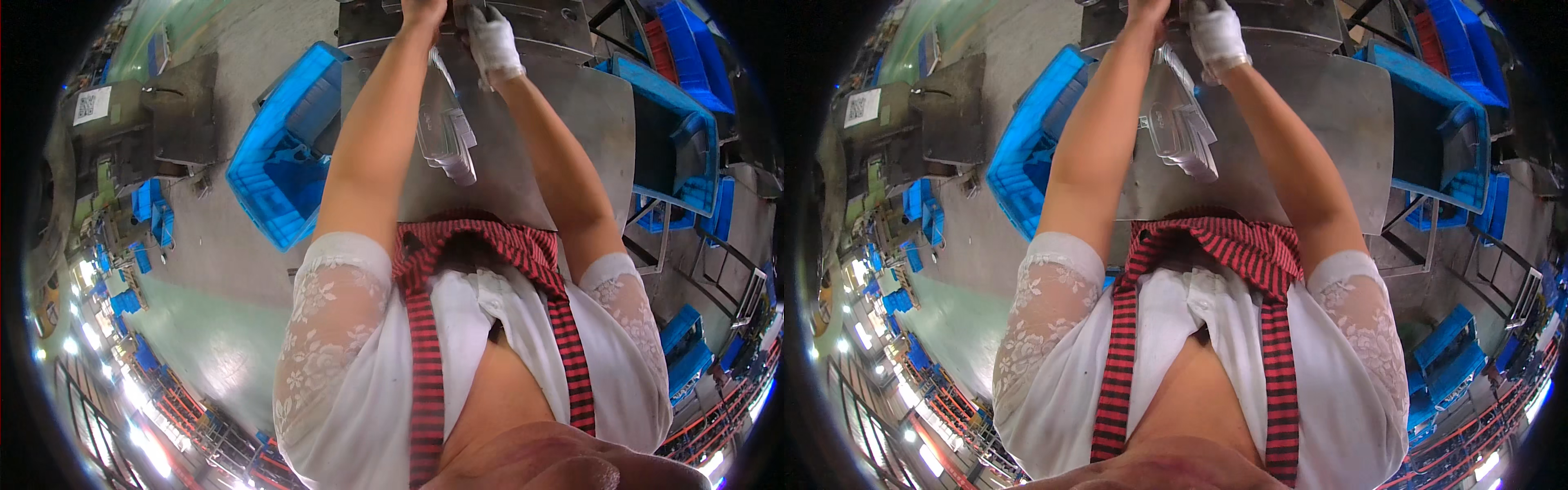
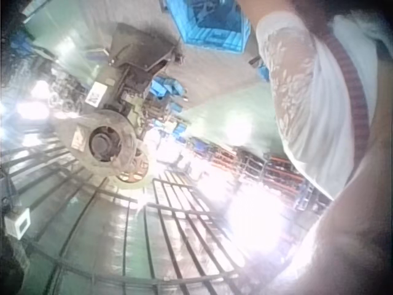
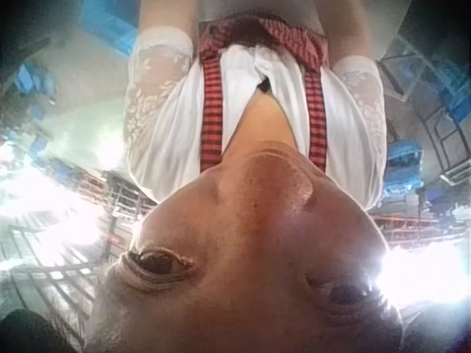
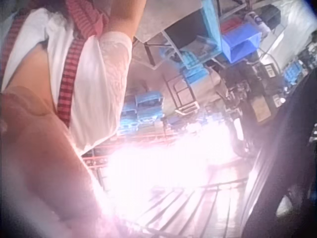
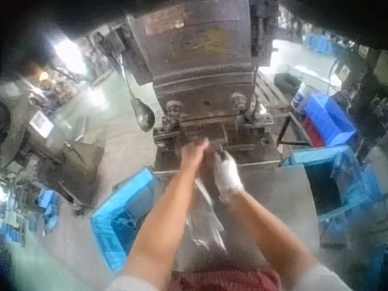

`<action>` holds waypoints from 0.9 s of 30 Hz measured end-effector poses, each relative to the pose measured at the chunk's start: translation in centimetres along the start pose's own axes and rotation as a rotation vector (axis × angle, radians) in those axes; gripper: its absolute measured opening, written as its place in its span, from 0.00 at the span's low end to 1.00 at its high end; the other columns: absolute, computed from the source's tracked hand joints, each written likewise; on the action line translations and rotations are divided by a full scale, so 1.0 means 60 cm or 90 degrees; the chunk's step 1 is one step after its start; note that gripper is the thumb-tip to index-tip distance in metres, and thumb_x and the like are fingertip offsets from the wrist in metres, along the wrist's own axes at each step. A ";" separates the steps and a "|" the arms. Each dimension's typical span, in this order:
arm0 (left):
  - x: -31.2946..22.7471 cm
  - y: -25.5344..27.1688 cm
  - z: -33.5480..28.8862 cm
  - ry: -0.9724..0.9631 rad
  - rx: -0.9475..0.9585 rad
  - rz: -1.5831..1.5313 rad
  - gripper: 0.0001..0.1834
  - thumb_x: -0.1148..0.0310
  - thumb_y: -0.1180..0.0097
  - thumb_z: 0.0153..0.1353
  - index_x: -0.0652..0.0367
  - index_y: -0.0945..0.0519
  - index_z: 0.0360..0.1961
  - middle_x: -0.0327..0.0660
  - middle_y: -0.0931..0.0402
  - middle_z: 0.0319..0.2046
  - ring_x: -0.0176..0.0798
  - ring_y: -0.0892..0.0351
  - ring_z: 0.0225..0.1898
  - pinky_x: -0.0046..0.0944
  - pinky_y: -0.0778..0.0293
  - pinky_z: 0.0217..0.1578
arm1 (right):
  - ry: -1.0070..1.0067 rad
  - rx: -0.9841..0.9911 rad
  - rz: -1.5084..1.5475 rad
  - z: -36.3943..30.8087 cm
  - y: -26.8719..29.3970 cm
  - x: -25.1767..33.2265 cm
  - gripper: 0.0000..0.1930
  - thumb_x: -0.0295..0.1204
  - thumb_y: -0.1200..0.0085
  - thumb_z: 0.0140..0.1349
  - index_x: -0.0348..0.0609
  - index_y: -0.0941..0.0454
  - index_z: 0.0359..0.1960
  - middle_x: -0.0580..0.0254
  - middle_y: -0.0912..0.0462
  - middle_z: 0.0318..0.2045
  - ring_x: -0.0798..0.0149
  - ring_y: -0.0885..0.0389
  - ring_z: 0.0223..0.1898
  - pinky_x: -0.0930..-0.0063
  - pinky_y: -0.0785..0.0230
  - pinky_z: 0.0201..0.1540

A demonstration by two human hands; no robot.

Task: The person repeatedly takes metal pieces from a bin, feeds them into a stamping press machine to shape them, and stacks the processed metal pieces on a table.

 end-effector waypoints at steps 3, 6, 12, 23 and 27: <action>-0.023 -0.001 0.030 -0.128 0.035 0.089 0.25 0.57 0.42 0.49 0.67 0.26 0.41 0.47 0.24 0.34 0.43 0.26 0.37 0.41 0.30 0.37 | 0.069 0.025 0.098 0.081 -0.007 -0.060 0.12 0.33 0.64 0.63 0.40 0.29 0.38 0.61 0.26 0.31 0.66 0.32 0.33 0.74 0.38 0.38; -0.045 0.061 -0.013 -0.337 -0.095 0.415 0.27 0.50 0.44 0.48 0.66 0.25 0.38 0.48 0.24 0.32 0.45 0.25 0.36 0.40 0.30 0.34 | -0.086 0.081 0.402 0.126 -0.003 -0.129 0.12 0.33 0.66 0.64 0.41 0.30 0.38 0.63 0.26 0.32 0.68 0.32 0.34 0.75 0.38 0.38; 0.228 0.258 -0.134 0.095 0.097 0.786 0.29 0.46 0.41 0.40 0.60 0.24 0.36 0.51 0.25 0.36 0.52 0.27 0.40 0.46 0.31 0.38 | -0.129 0.212 0.518 0.100 -0.057 -0.103 0.10 0.32 0.64 0.62 0.45 0.30 0.37 0.63 0.27 0.30 0.68 0.31 0.33 0.80 0.37 0.37; 0.192 0.364 -0.171 -0.007 -0.107 0.175 0.10 0.69 0.47 0.52 0.67 0.25 0.27 0.41 0.27 0.17 0.30 0.30 0.13 0.28 0.33 0.17 | 0.123 -0.060 -0.309 0.033 0.022 0.025 0.17 0.38 0.59 0.60 0.36 0.28 0.40 0.56 0.24 0.30 0.58 0.29 0.30 0.71 0.36 0.39; 0.095 0.302 -0.161 -0.024 -0.059 -0.239 0.11 0.68 0.46 0.53 0.67 0.26 0.31 0.40 0.28 0.20 0.31 0.30 0.17 0.28 0.32 0.18 | 0.447 0.002 -0.497 -0.037 0.028 0.025 0.13 0.31 0.56 0.58 0.37 0.27 0.40 0.51 0.22 0.28 0.57 0.25 0.29 0.72 0.33 0.35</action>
Point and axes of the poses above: each hand's wrist, its own z-axis towards the middle knuckle, its own y-axis out of the back of the hand, x = y × z, the point moved 8 cm from there along z, towards the middle knuckle
